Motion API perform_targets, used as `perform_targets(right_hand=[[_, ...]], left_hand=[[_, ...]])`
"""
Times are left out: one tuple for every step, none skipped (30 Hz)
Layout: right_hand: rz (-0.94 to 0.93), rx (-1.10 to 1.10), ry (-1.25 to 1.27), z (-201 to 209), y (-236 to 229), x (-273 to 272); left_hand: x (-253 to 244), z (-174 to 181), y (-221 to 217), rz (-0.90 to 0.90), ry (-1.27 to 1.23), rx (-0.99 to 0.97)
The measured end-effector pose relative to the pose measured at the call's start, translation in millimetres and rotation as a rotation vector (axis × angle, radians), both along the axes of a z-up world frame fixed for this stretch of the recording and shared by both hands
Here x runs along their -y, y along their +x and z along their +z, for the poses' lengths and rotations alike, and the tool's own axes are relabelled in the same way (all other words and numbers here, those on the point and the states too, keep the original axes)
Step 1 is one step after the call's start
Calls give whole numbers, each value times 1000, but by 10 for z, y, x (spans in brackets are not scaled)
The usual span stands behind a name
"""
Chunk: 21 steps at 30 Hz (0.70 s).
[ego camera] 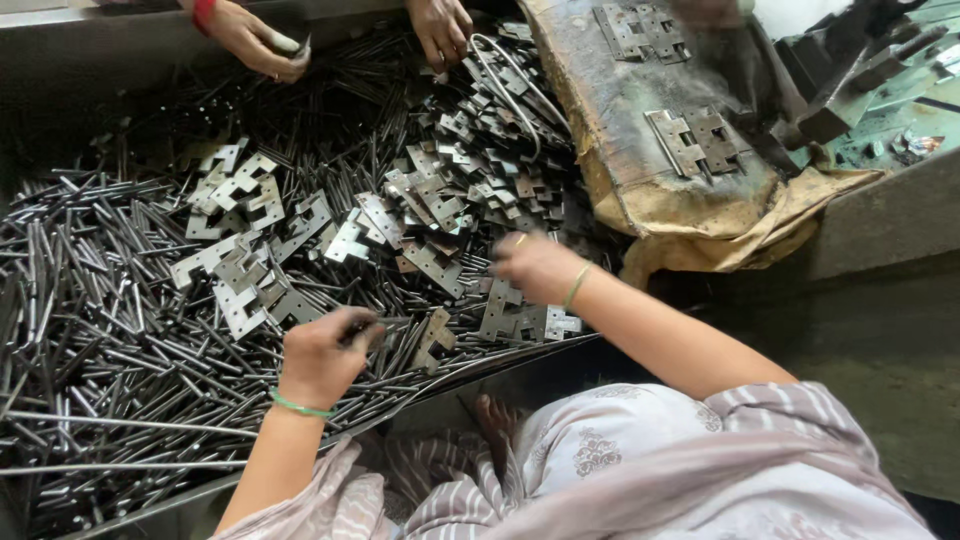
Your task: The person sits on the floor and sorts metal parts from a large bin, picking up small metal plates and rods by hand and moving them into a separate pile. Other workers are visible nearby, also handling the parts.
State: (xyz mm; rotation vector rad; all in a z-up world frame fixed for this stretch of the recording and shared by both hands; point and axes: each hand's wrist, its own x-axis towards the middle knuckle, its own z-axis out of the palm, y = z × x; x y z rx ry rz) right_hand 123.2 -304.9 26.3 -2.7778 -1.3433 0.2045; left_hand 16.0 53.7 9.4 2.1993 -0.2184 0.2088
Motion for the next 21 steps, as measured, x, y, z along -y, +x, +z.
perform_targets(right_hand=[[22, -104, -90, -56, -61, -146], [60, -116, -91, -93, -117, -199], [97, -127, -93, -133, -180, -214], [139, -140, -94, -177, -216, -221], [126, -144, -126, -218, -247, -216], [111, -140, -159, -236, -227, -198], [96, -136, -192, -254, -205, -187], [86, -142, -170, -273, -205, -165], [77, -149, -147, -289, -199, -149], [64, -158, -127, -304, -212, -144], [43, -193, -146, -313, -216, -158], [19, -222, -167, -300, -203, -171], [-6, -252, -188, -274, -199, -185], [-15, -255, -155, -228, -190, -184], [-24, -258, -121, -169, -171, -179], [-33, -259, -89, -100, -142, -177], [-86, -309, -14, -22, -120, -160], [-139, -363, 62, 49, -129, -136], [-192, -418, 139, 114, -141, -130], [-191, -401, 241, 193, -119, -133], [-189, -383, 343, 270, -104, -133]], left_hand=[[-14, 16, -25, 75, -300, -63], [-38, 41, -69, 156, -596, -124], [-84, 81, -91, 85, -953, -139], [-166, 136, -110, 12, -1309, -148], [-236, 202, -131, -68, -1663, -150], [-297, 287, -131, -141, -1715, -134], [-350, 378, -160, -216, -1764, -118], [-376, 450, -187, -294, -1813, -106], [-400, 507, -164, -183, -1736, -156], [-393, 539, -133, -74, -1660, -208], [-376, 549, -129, 33, -1580, -258], [-304, 518, -81, 53, -1248, -193], [-206, 456, -16, 75, -916, -128], [-89, 365, 36, 134, -559, -219], [39, 251, 81, 191, -200, -304], [142, 128, 108, 143, 168, -225], [230, 5, 120, 90, 537, -144], [307, -112, 119, 94, 609, -113], [378, -211, 121, 98, 681, -83], [417, -275, 152, 105, 753, -43], [446, -318, 162, 80, 745, -12]])
